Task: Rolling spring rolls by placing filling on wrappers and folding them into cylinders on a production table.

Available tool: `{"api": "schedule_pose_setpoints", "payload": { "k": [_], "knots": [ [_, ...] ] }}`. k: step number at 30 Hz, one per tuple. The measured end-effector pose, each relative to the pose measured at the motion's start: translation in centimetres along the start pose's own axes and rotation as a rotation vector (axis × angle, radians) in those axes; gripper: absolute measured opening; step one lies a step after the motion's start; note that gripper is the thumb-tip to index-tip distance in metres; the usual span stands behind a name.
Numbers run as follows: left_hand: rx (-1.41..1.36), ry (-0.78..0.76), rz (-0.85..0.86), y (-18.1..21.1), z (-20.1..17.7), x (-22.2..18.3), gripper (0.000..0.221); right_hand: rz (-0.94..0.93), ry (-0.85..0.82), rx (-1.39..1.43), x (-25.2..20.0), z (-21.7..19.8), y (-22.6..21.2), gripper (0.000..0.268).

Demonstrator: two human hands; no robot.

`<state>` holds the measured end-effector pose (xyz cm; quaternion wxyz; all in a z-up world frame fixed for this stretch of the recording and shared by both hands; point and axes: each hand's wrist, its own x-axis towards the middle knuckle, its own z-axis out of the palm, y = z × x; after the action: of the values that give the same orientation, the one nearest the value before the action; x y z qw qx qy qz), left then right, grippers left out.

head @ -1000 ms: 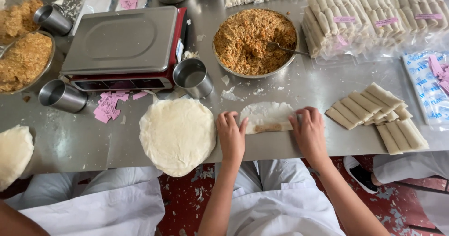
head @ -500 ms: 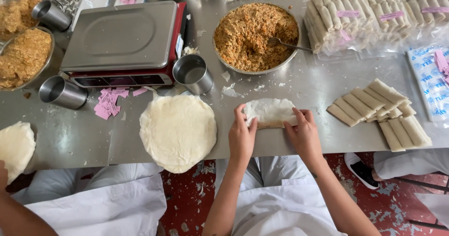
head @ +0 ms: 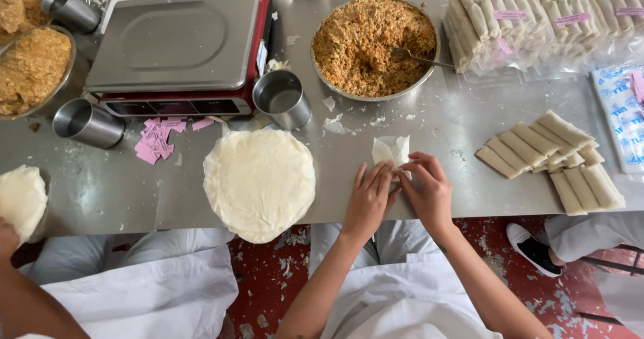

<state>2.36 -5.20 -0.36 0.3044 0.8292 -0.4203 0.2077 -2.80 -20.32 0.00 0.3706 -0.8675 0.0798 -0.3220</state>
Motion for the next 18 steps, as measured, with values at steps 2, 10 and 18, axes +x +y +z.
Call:
{"api": "schedule_pose_setpoints", "payload": {
  "k": [2, 10, 18],
  "knots": [
    [0.029, -0.050, -0.016, 0.3, -1.0, 0.6, 0.039, -0.208, -0.117, -0.117, 0.0, 0.1, 1.1, 0.015],
    [-0.129, -0.088, 0.062, -5.0, 1.3, -0.2, 0.040, -0.421, -0.381, -0.075, 2.8, -1.7, 2.0, 0.024],
    [-0.377, -0.169, -0.055, -6.0, 0.0, 2.8, 0.024, -0.351, -0.513, 0.111, 5.3, -1.8, 4.3, 0.015]
  ]
}}
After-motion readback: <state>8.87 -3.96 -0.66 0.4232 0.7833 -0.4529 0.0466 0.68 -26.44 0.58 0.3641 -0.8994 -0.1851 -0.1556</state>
